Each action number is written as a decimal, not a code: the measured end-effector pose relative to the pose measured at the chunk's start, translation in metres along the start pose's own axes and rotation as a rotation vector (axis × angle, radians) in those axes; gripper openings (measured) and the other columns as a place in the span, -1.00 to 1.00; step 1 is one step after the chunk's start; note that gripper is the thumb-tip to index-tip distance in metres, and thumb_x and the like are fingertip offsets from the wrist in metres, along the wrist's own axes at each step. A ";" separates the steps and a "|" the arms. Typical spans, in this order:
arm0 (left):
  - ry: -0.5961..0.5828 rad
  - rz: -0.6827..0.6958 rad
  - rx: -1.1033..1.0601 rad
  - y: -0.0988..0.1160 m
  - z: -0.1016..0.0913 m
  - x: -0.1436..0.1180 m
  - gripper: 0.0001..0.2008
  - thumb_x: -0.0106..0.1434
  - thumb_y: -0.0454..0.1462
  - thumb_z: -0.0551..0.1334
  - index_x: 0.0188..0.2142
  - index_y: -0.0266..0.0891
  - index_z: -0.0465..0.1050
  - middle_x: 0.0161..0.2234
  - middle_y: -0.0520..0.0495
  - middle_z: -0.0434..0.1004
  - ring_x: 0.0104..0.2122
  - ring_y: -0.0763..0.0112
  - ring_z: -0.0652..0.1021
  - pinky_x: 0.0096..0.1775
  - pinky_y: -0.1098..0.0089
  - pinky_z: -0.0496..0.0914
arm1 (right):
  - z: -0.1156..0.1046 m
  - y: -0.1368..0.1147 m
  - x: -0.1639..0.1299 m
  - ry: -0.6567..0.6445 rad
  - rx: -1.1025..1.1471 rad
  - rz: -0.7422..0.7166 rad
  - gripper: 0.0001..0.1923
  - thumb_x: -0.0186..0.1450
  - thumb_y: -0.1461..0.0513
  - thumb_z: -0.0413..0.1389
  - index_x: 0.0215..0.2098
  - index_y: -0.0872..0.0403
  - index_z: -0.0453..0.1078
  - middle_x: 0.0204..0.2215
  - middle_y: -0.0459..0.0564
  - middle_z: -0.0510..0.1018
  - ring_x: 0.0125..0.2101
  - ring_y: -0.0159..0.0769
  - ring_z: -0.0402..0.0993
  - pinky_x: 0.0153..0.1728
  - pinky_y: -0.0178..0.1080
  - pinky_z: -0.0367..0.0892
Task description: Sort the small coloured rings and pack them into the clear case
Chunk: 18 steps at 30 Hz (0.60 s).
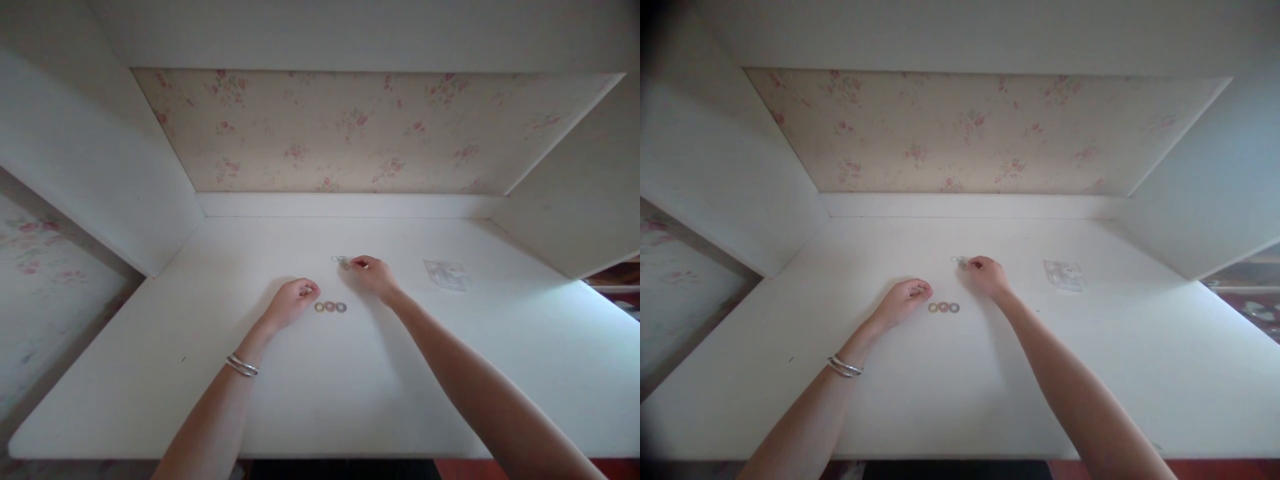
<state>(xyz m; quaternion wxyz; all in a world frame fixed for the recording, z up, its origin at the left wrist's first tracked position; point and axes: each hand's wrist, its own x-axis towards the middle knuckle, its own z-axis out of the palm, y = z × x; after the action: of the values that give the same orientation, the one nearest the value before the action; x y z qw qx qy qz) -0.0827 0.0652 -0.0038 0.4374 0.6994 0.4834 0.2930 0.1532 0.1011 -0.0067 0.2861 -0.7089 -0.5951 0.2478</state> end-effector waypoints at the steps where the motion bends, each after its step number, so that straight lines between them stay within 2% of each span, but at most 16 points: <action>1: 0.001 0.004 -0.002 -0.001 0.000 0.000 -0.74 0.18 -0.12 0.15 -0.29 -0.25 0.47 -0.31 -0.04 0.56 -0.31 0.37 0.51 -0.26 0.42 0.32 | -0.001 -0.003 0.008 -0.012 -0.013 0.050 -0.69 0.20 0.08 0.03 -0.25 0.05 0.52 -0.35 -0.01 0.58 -0.38 -0.36 0.44 -0.41 -0.38 0.21; 4: -0.002 0.009 -0.009 -0.002 0.000 0.000 -0.75 0.18 -0.13 0.16 -0.28 -0.25 0.47 -0.32 -0.04 0.56 -0.33 0.39 0.51 -0.28 0.43 0.32 | -0.004 -0.011 0.028 -0.037 -0.060 0.139 -0.64 0.16 0.05 0.06 -0.29 0.13 0.53 -0.46 0.06 0.56 -0.48 -0.33 0.42 -0.50 -0.35 0.18; 9: -0.017 -0.016 -0.015 -0.003 0.000 0.000 -0.74 0.18 -0.14 0.15 -0.27 -0.26 0.46 -0.39 -0.02 0.54 -0.41 0.43 0.48 -0.36 0.46 0.30 | 0.002 -0.019 0.048 -0.091 -0.142 0.175 -0.71 0.03 0.07 0.17 -0.47 0.15 0.53 -0.50 0.09 0.54 -0.48 -0.29 0.41 -0.49 -0.33 0.16; 13: -0.011 -0.020 -0.008 -0.003 0.000 0.000 -0.74 0.17 -0.13 0.16 -0.28 -0.26 0.47 -0.41 -0.01 0.53 -0.43 0.43 0.47 -0.40 0.47 0.28 | 0.009 -0.022 0.053 -0.114 -0.157 0.178 -0.79 -0.05 0.16 0.22 -0.54 0.17 0.50 -0.56 0.07 0.50 -0.50 -0.31 0.39 -0.52 -0.33 0.14; 18: -0.002 -0.008 -0.024 -0.002 0.000 0.000 -0.74 0.17 -0.14 0.16 -0.28 -0.27 0.47 -0.40 -0.02 0.53 -0.42 0.44 0.47 -0.38 0.47 0.29 | 0.008 -0.021 0.049 -0.100 -0.093 0.199 -0.82 0.00 0.19 0.16 -0.52 0.17 0.49 -0.67 -0.03 0.39 -0.61 -0.41 0.27 -0.59 -0.35 0.06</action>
<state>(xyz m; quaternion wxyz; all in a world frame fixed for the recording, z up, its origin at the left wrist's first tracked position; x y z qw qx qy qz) -0.0838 0.0652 -0.0053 0.4475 0.6924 0.4823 0.2961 0.1409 0.1532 0.0020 0.1969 -0.7639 -0.5460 0.2821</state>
